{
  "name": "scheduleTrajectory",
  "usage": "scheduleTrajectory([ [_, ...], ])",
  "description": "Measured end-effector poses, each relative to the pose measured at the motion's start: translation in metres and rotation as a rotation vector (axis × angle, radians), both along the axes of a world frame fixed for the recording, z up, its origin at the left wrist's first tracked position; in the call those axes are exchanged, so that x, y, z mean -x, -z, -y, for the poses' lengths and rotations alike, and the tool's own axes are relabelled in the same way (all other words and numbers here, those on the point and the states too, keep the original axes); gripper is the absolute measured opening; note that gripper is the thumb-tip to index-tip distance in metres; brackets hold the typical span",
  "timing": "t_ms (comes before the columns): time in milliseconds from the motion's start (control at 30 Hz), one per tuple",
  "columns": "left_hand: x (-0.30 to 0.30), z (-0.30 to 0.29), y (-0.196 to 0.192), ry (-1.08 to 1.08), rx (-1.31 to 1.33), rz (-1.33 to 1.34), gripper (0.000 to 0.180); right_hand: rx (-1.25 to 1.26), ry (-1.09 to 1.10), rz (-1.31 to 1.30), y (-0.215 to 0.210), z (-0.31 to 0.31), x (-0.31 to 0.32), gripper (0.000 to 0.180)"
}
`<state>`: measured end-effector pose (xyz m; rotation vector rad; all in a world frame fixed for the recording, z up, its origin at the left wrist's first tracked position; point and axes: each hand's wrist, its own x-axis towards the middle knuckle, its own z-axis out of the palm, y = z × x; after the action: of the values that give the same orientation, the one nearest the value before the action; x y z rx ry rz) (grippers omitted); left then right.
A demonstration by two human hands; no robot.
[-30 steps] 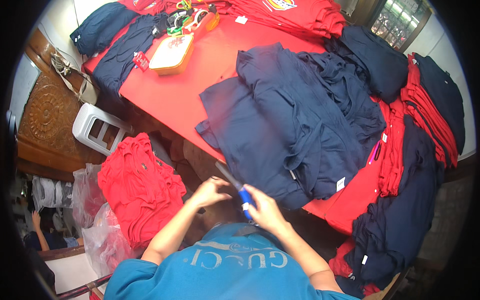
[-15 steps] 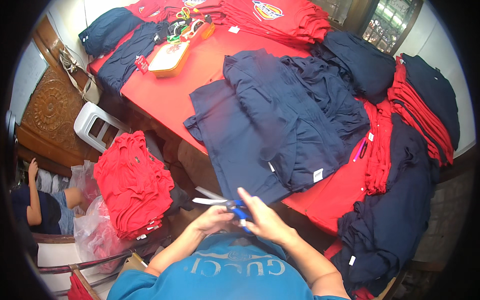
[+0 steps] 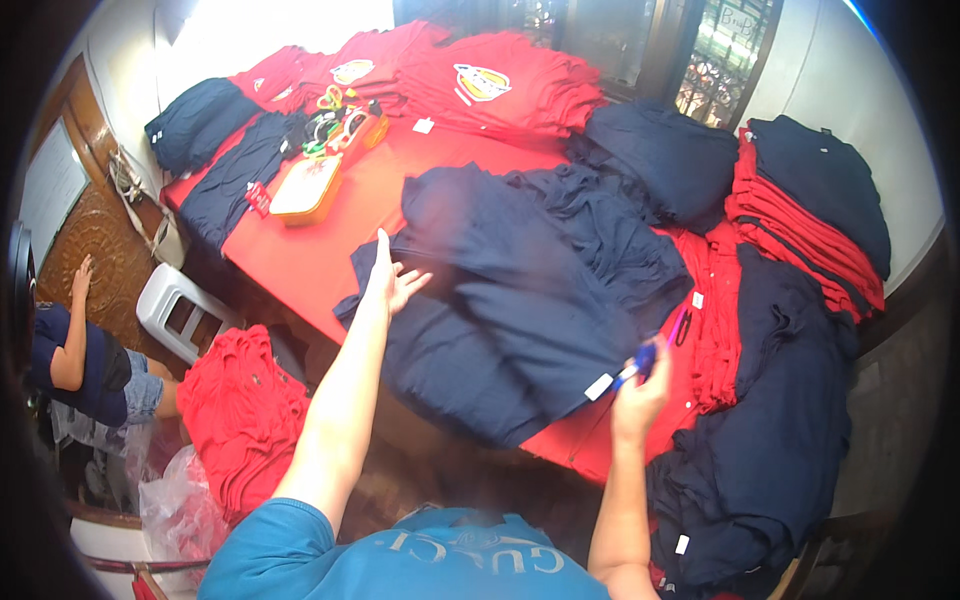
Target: The person uses scissors to cut tags off dark blue shirts laid out on a red table. They repeatedly pick up shirts, cut the tags, and place them in a pile. Another person is visible in the background also working with shirts.
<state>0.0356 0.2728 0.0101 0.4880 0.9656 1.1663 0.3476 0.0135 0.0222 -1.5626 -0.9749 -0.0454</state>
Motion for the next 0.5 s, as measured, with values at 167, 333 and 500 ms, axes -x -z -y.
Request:
scheduleTrajectory([
  [167,-0.037,-0.083,0.016,0.103,-0.260,-0.528,0.078,0.189,-0.039,0.291,0.064,-0.016,0.029,0.055],
  [333,-0.121,-0.117,-0.088,0.038,-0.629,-0.253,0.043,-0.027,0.194,0.071,0.021,-0.043,-0.059,0.046],
  [500,-0.168,-0.124,-0.107,0.159,-1.014,-0.783,0.099,0.098,0.342,0.169,-0.014,-0.061,-0.112,0.046],
])
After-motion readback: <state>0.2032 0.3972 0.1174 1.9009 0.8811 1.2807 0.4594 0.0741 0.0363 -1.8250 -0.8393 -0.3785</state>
